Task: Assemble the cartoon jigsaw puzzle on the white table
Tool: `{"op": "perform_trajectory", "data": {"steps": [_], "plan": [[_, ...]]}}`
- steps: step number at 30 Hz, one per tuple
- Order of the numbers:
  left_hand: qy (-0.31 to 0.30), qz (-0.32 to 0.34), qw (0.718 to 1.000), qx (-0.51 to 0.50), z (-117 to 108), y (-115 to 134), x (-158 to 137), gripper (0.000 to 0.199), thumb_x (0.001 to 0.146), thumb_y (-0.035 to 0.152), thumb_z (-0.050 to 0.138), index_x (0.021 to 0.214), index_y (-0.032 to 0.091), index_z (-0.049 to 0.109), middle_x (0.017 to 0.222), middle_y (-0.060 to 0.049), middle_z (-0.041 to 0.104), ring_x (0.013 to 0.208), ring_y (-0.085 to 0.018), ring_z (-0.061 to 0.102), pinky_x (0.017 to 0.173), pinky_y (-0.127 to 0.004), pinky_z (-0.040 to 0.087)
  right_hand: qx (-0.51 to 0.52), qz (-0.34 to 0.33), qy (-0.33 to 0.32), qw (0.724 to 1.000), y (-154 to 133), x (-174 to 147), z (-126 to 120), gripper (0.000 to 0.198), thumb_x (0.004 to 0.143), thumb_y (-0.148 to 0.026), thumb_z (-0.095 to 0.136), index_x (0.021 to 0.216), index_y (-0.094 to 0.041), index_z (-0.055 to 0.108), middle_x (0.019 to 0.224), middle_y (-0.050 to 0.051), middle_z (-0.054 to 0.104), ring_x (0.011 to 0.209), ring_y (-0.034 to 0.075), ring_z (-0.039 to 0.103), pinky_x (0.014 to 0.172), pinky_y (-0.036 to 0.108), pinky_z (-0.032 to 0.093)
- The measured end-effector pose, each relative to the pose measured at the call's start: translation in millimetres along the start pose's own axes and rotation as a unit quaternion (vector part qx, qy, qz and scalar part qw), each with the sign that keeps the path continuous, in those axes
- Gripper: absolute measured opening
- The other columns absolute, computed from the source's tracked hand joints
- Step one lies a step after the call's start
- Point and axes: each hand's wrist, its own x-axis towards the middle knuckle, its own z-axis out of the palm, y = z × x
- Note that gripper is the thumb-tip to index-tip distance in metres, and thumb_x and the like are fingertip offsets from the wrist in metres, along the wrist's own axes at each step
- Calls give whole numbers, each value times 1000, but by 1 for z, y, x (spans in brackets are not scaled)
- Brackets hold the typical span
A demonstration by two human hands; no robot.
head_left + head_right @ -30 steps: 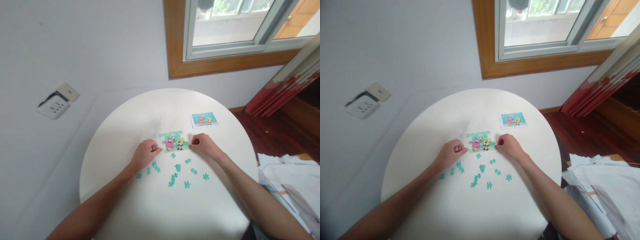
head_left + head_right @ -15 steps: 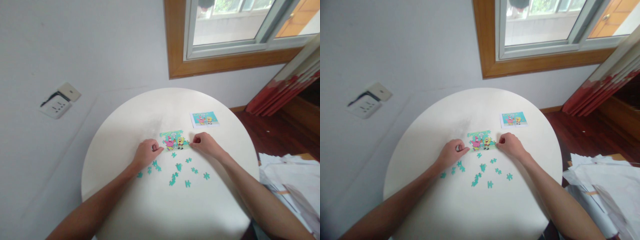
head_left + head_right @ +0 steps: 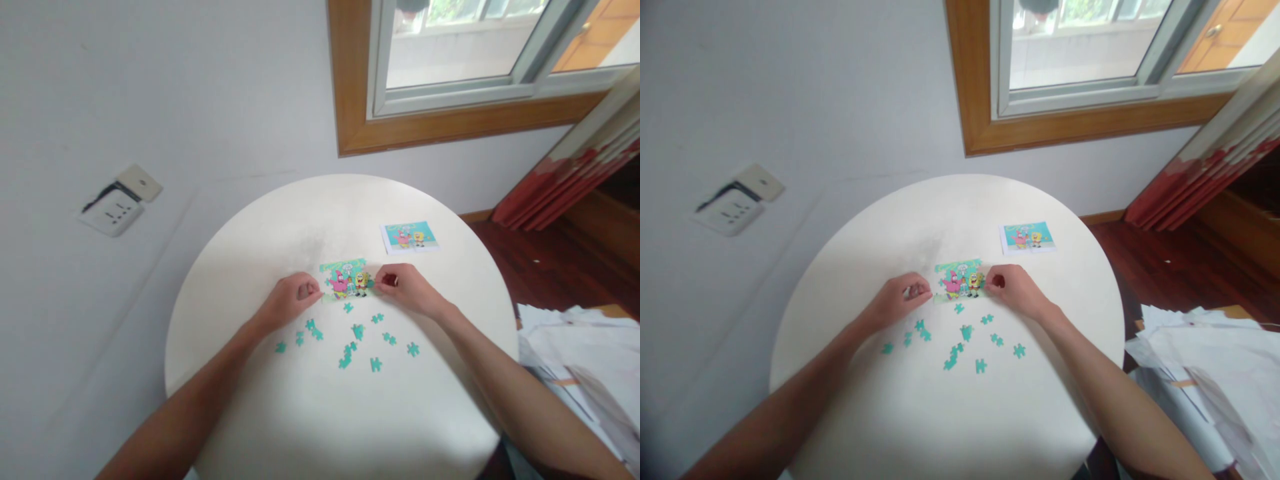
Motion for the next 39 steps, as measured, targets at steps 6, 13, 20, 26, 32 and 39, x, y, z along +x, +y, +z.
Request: {"op": "perform_trajectory", "data": {"steps": [6,13,20,26,32,39], "plan": [[-247,-10,969,-2,-59,-9,-20,21,71,34,73,86,20,68,81,-1,66,73,-16,60,67,-24,46,-32,-178,-149,972,-38,-19,6,13,87,-15,60,92,-22,70,92,3,68,86,16,61,75,27,46],[-123,36,986,111,-56,-28,-64,47,87,41,61,132,26,57,135,-9,59,123,-27,56,104,-39,44,-106,-142,21,984,-32,-47,-7,33,93,-12,44,118,-22,65,116,11,65,108,24,60,92,41,51],[-37,82,969,231,25,-4,-131,74,96,32,46,157,25,6,160,-10,24,147,-30,25,119,-52,24,-182,-87,101,974,3,-134,35,61,96,-20,40,155,-30,24,152,8,42,139,29,41,111,52,42],[-62,115,960,246,49,26,-122,82,94,43,50,157,23,0,162,-10,13,149,-31,16,120,-51,22,-242,-54,119,961,-10,-160,75,77,97,-36,44,158,-20,-1,162,14,16,147,35,20,113,59,35],[-105,163,951,239,61,44,-94,82,94,55,48,157,22,7,163,-10,8,151,-28,8,122,-49,14,-247,-98,96,959,-26,-133,94,84,96,-44,47,157,-13,-2,160,21,16,148,35,15,115,57,31],[-112,180,947,240,67,54,-84,83,93,54,49,157,21,6,164,-7,8,151,-26,4,123,-46,9,-106,-106,139,979,-11,-105,69,47,98,-17,39,144,-20,43,138,16,52,128,28,49,103,50,46]]}}
